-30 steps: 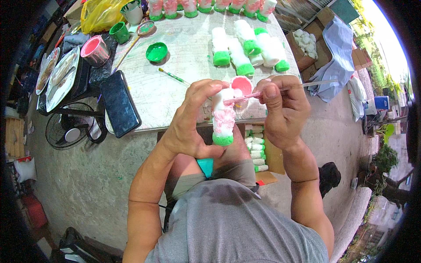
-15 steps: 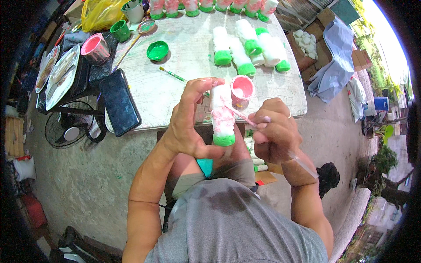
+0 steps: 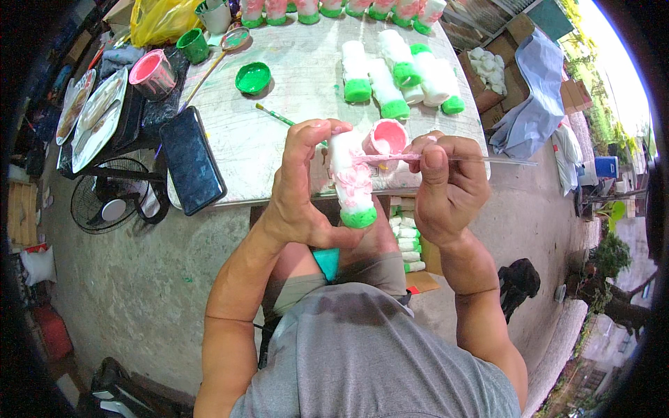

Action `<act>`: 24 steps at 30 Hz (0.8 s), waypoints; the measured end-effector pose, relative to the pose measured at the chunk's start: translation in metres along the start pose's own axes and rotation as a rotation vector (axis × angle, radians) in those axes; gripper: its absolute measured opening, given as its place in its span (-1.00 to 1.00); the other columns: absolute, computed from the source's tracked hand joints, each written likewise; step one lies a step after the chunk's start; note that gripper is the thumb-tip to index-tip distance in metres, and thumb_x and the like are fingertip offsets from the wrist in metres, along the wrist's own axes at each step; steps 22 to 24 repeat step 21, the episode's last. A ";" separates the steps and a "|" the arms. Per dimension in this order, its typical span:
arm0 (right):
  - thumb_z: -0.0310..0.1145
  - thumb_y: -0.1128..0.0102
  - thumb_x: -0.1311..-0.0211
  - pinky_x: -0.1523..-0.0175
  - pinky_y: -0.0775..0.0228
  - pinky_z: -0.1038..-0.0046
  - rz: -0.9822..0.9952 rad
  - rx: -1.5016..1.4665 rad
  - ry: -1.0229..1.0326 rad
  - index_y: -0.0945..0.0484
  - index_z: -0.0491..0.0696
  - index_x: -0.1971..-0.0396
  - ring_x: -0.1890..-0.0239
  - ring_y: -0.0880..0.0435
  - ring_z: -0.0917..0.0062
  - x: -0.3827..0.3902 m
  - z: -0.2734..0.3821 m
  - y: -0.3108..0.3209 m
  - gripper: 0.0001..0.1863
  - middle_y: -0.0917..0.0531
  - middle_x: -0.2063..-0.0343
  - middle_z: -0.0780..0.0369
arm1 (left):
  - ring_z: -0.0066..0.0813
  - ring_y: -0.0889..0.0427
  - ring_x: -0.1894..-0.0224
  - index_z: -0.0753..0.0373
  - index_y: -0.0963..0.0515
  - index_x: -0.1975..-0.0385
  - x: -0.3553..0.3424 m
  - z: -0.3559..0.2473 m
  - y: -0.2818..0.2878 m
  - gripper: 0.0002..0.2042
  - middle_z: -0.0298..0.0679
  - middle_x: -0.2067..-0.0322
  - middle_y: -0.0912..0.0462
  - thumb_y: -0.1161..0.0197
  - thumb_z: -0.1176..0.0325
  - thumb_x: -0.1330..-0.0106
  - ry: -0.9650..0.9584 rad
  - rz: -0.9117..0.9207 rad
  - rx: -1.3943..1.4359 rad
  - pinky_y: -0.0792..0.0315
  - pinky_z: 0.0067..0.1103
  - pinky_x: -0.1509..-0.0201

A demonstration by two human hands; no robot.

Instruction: The person paints pink floral patterns onto small white cylindrical objects with green bases using a fine brush. They repeatedly dip the brush into a pink paint container and apply the paint to the objects, then place them on the table.

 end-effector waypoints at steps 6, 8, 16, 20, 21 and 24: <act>-0.37 -0.12 -0.53 0.25 -0.38 0.57 0.039 0.018 0.006 -0.42 -0.16 0.19 0.38 -0.52 0.61 0.002 0.003 0.001 -0.84 -0.65 0.40 0.14 | -0.08 -0.43 -0.27 0.21 -0.05 -0.45 -0.002 -0.002 -0.003 0.23 0.00 -0.18 -0.38 -0.69 0.23 0.35 -0.001 0.023 -0.070 -0.25 -0.20 -0.40; -0.37 -0.12 -0.53 0.25 -0.39 0.57 0.073 0.063 -0.010 -0.42 -0.16 0.18 0.38 -0.52 0.61 0.005 -0.001 -0.002 -0.83 -0.65 0.40 0.14 | -0.08 -0.44 -0.26 0.22 -0.06 -0.45 -0.002 -0.002 -0.003 0.23 -0.01 -0.17 -0.37 -0.69 0.25 0.37 0.008 0.030 -0.092 -0.27 -0.20 -0.39; -0.48 -0.19 -0.46 0.28 -0.45 0.51 0.091 0.138 0.191 -0.43 -0.20 0.14 0.40 -0.59 0.53 0.005 0.020 -0.007 -0.85 -0.67 0.40 0.13 | -0.01 -0.43 -0.22 0.28 -0.22 -0.35 -0.002 -0.003 -0.001 0.09 -0.01 -0.18 -0.44 -0.63 0.19 0.34 0.056 -0.003 -0.141 -0.31 -0.20 -0.35; -0.50 -0.28 -0.39 0.30 -0.49 0.44 0.158 0.275 0.296 -0.44 -0.23 0.09 0.42 -0.64 0.41 0.008 0.023 -0.015 -0.77 -0.71 0.36 0.11 | 0.04 -0.41 -0.22 0.29 -0.27 -0.32 -0.001 -0.001 -0.001 0.04 -0.01 -0.19 -0.46 -0.60 0.15 0.33 0.056 -0.004 -0.158 -0.31 -0.18 -0.34; -0.50 -0.28 -0.39 0.30 -0.49 0.44 0.159 0.271 0.297 -0.44 -0.23 0.09 0.42 -0.64 0.41 0.008 0.023 -0.016 -0.77 -0.71 0.36 0.11 | 0.04 -0.41 -0.22 0.29 -0.27 -0.32 -0.001 -0.002 0.000 0.04 -0.01 -0.19 -0.46 -0.60 0.15 0.33 0.057 -0.006 -0.162 -0.31 -0.18 -0.34; -0.50 -0.28 -0.39 0.30 -0.49 0.44 0.159 0.271 0.297 -0.44 -0.23 0.09 0.42 -0.64 0.41 0.008 0.023 -0.016 -0.77 -0.71 0.36 0.11 | 0.04 -0.41 -0.22 0.29 -0.27 -0.32 -0.001 -0.002 0.000 0.04 -0.01 -0.19 -0.46 -0.60 0.15 0.33 0.057 -0.006 -0.162 -0.31 -0.18 -0.34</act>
Point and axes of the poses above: each hand's wrist, its own x-axis away from the middle knuckle, its own y-axis out of the back of the hand, z = x × y, the point moved 10 cm from there along -x, towards the middle knuckle
